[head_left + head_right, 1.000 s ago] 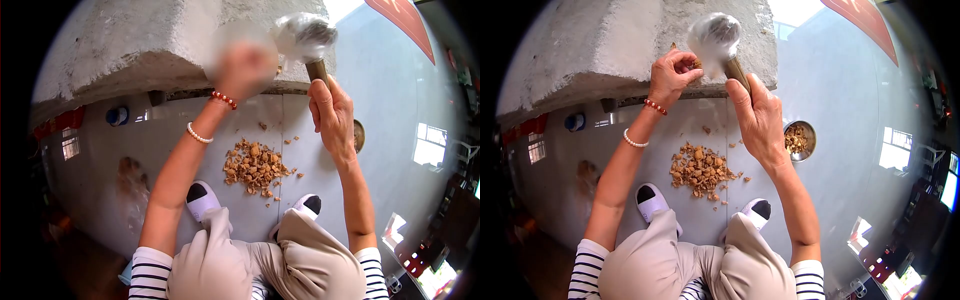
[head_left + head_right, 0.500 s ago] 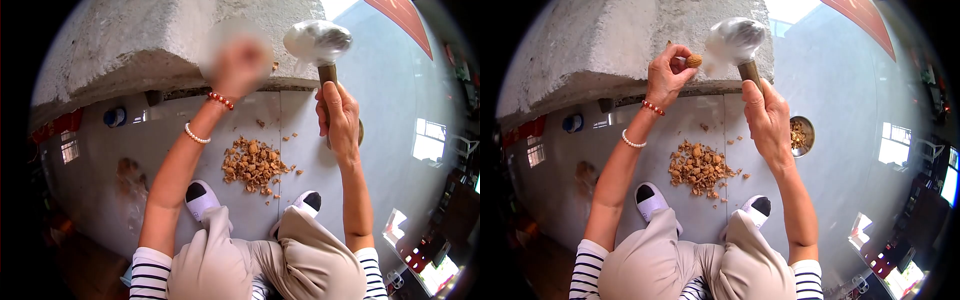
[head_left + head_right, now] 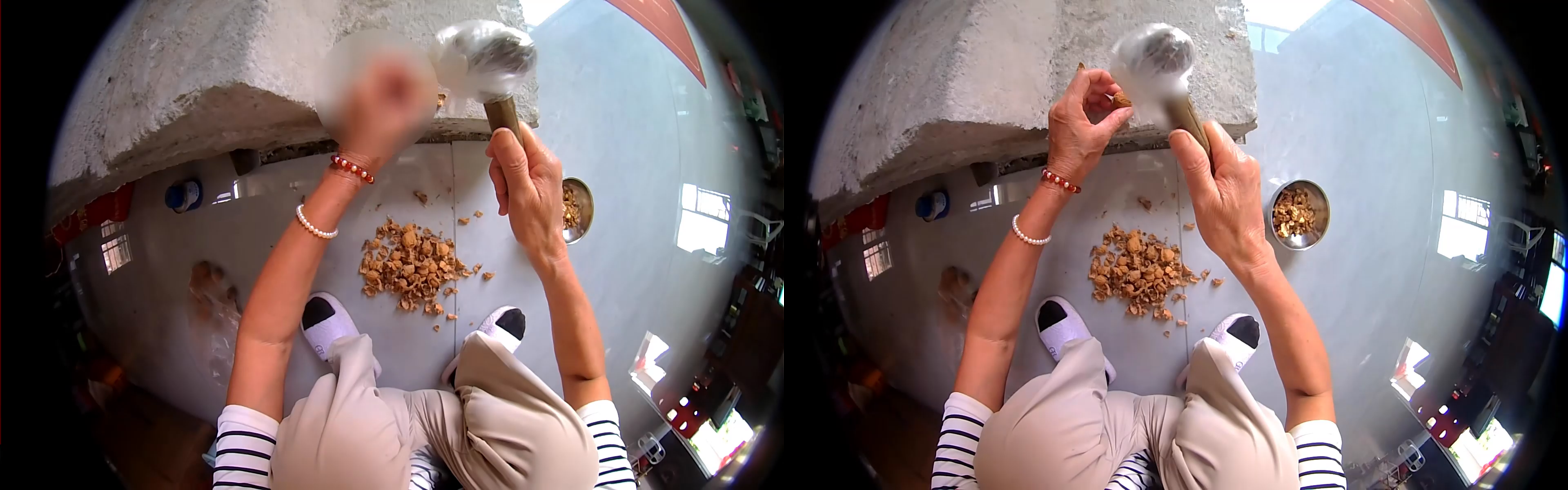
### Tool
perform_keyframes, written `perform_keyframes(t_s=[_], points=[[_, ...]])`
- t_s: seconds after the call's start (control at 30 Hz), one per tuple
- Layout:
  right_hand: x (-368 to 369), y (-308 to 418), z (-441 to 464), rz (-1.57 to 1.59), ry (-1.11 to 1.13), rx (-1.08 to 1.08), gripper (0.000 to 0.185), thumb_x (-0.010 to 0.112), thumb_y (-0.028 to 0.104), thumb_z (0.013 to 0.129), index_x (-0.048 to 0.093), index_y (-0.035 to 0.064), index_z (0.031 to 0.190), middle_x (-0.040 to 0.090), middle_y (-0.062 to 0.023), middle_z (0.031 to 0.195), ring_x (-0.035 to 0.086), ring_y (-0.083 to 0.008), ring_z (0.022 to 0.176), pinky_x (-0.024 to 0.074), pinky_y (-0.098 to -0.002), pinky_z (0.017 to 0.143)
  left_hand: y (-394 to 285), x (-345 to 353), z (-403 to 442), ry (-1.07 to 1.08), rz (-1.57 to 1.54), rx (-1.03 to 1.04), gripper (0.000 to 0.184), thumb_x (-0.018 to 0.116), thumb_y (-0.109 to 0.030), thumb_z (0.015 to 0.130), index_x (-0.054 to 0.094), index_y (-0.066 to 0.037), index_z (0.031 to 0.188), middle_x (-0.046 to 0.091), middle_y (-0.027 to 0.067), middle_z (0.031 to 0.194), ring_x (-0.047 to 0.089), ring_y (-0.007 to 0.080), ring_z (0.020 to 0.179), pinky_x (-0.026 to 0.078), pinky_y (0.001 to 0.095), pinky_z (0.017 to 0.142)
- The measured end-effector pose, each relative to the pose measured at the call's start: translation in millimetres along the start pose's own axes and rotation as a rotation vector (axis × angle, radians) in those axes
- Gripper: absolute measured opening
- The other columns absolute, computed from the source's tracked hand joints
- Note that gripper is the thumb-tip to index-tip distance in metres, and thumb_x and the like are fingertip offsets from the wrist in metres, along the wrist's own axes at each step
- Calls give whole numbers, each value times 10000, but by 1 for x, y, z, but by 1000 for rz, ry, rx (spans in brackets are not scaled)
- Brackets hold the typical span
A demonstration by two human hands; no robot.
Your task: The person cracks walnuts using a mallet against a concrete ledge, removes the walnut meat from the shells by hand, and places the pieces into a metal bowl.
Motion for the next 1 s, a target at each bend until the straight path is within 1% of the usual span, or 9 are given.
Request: perform_keyframes(t_s=[0.07,0.17,0.23,0.4,0.53,0.67,0.8,0.9,1.0], points=[[-1,15,1,13,-33,-85,374,461,380,951,494,54,769,368,47,497,300,-22,403,264,-193,369,-4,-2,-1,-19,33,18,376,731,-57,702,524,-58,1015,637,32,812,640,113,757,534,255,705],[3,7,0,-41,10,-13,395,508,360,932,444,3,777,405,-96,545,369,-131,513,348,-322,463,-8,-3,1,1,61,-16,424,742,-72,689,515,-61,1047,653,42,830,653,141,776,536,272,731],[12,-13,6,-226,74,89,413,511,369,930,433,3,756,437,-125,527,376,-163,486,356,-333,463,-4,-5,1,15,12,-69,440,748,-80,682,515,-61,1055,662,50,850,659,151,789,535,278,740],[3,6,3,-110,33,64,397,510,365,932,455,0,787,432,-101,553,386,-134,521,361,-320,473,0,-7,1,24,-16,-88,444,745,-91,685,518,-66,1066,667,53,865,660,148,794,535,278,735],[1,14,2,-94,6,-27,381,499,358,938,457,3,806,423,-97,543,376,-132,510,355,-313,464,-5,-7,-1,2,-45,-76,303,737,-53,684,575,-41,941,662,54,858,664,162,794,544,282,734],[15,-11,2,-246,53,-6,402,515,375,924,444,9,771,485,-142,526,437,-254,438,375,-361,452,0,-8,-1,-37,-58,-29,216,746,-61,673,623,-37,849,655,41,845,659,159,755,540,265,723],[8,-1,-9,-186,50,25,334,541,297,911,463,8,765,459,-148,536,420,-241,447,370,-351,456,-4,-11,1,-50,66,69,208,746,-61,675,640,-46,853,651,32,836,651,142,729,538,252,715],[-9,-8,-33,-222,-26,40,274,566,247,891,485,9,782,466,-134,558,424,-222,463,371,-339,463,0,-10,0,5,-14,0,209,747,-64,680,641,-47,859,655,27,839,651,131,732,539,247,711],[-27,-36,-70,-364,-106,-16,205,631,191,841,529,14,823,496,-110,592,455,-206,486,390,-317,484,-4,-16,-14,59,-330,-161,198,749,-51,705,639,-26,868,674,43,841,649,116,753,541,241,714]])
Point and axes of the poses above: each hand's wrist, its own z-axis towards the middle knuckle, its own x-axis out of the palm, y = z × x, the point moved 6 cm from there along z, towards the middle knuckle
